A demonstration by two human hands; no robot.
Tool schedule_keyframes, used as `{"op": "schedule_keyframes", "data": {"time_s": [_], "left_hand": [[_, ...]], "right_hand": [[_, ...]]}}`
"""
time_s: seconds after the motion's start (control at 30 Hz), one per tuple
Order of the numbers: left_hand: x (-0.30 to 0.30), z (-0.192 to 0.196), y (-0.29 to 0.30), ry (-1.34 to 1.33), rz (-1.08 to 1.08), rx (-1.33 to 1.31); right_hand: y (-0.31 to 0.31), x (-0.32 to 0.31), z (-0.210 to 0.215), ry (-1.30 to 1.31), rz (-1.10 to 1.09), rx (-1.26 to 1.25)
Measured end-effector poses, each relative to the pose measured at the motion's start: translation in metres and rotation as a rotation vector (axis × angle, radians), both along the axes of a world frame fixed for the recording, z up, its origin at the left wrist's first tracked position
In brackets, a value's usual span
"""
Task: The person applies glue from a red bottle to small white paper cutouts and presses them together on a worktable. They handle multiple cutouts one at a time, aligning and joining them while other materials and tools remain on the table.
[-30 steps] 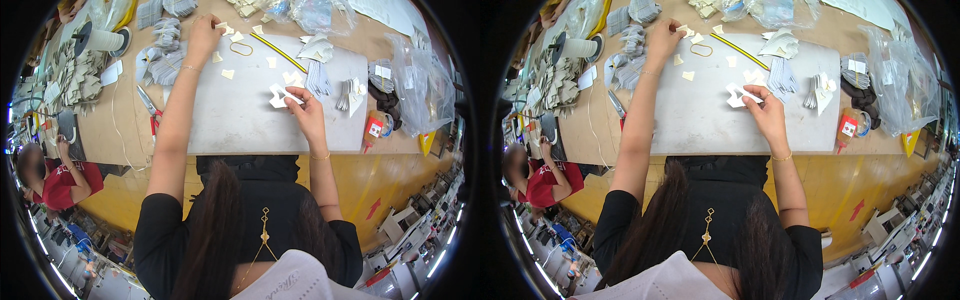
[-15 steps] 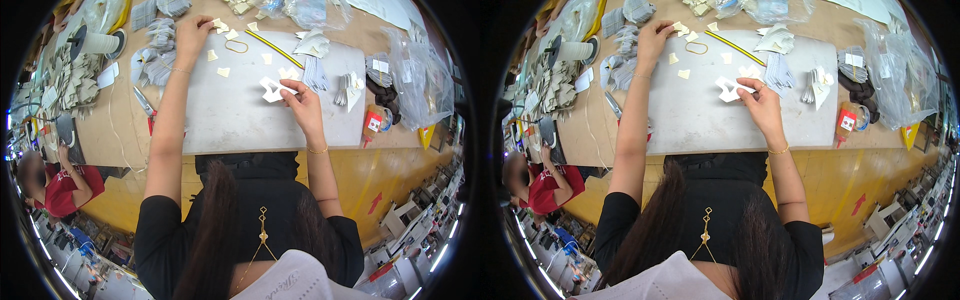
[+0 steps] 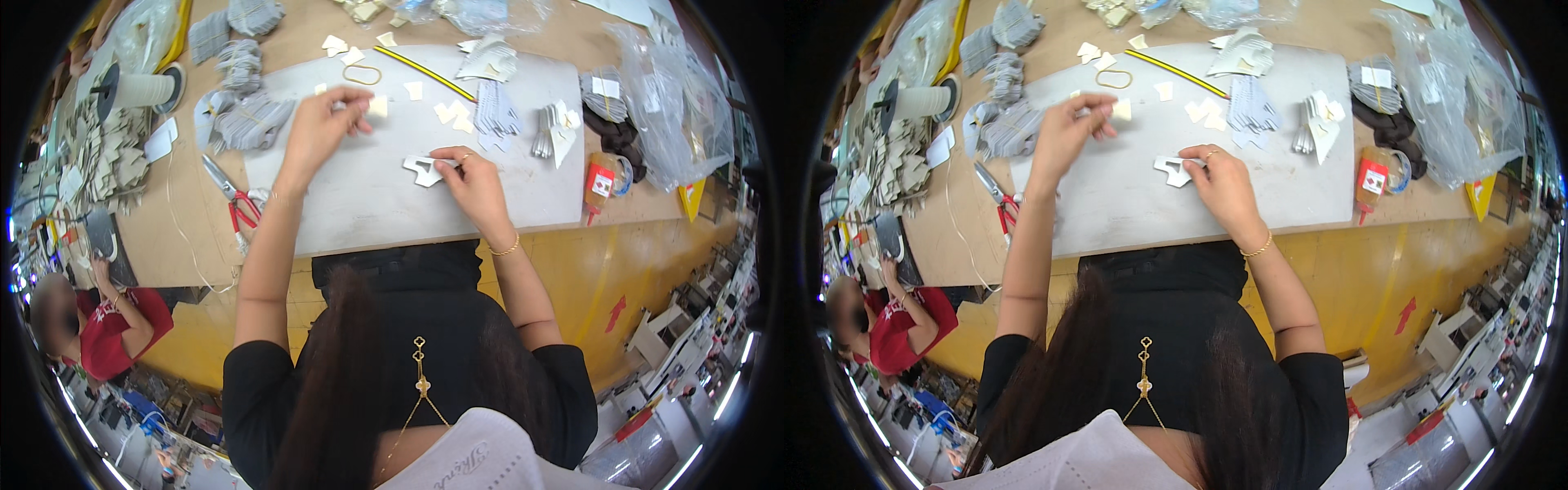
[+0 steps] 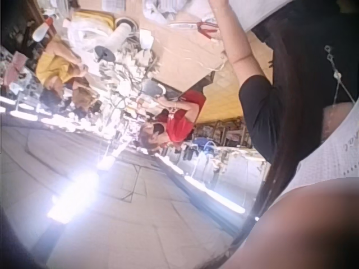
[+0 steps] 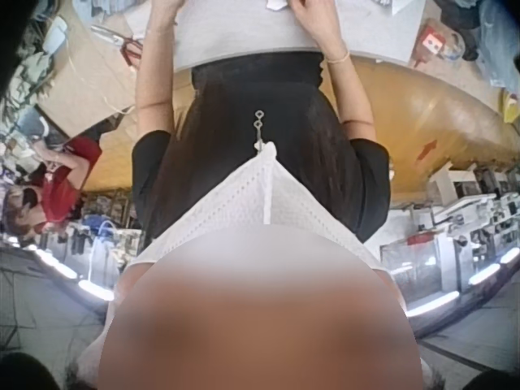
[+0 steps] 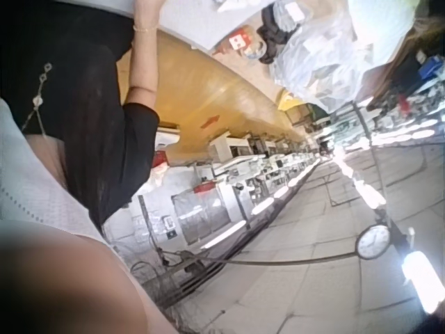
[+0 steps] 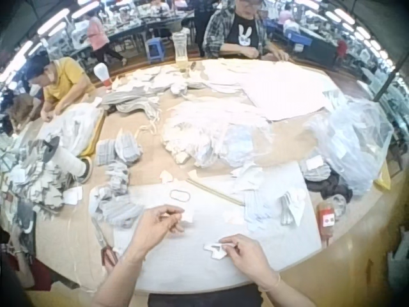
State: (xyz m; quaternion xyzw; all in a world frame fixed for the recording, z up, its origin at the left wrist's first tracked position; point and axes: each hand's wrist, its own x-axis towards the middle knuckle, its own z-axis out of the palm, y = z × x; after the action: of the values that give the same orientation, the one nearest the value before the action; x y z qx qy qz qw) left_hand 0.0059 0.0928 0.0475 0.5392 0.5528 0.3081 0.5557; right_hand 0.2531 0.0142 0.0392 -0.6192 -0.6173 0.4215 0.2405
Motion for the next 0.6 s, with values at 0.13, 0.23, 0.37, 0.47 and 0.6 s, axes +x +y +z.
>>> {"op": "schedule_keyframes", "data": {"time_s": [0.13,0.23,0.37,0.47,0.6], "left_hand": [[0.019,-0.009,-0.042,-0.187,0.055,-0.253],[0.025,-0.014,-0.055,-0.033,0.045,-0.204],[0.031,-0.011,-0.065,0.378,0.004,0.201],[0.037,-0.007,-0.072,0.287,0.041,0.131],[0.041,-0.009,-0.080,-0.464,0.012,-0.593]], "right_hand": [[-0.005,-0.001,-0.002,0.068,-0.069,-0.005],[-0.003,0.003,0.002,0.066,-0.111,-0.096],[-0.004,0.008,0.011,0.146,-0.144,-0.104],[-0.010,0.004,0.011,0.174,-0.129,0.247],[-0.027,0.003,0.008,-0.069,0.128,0.575]]}}
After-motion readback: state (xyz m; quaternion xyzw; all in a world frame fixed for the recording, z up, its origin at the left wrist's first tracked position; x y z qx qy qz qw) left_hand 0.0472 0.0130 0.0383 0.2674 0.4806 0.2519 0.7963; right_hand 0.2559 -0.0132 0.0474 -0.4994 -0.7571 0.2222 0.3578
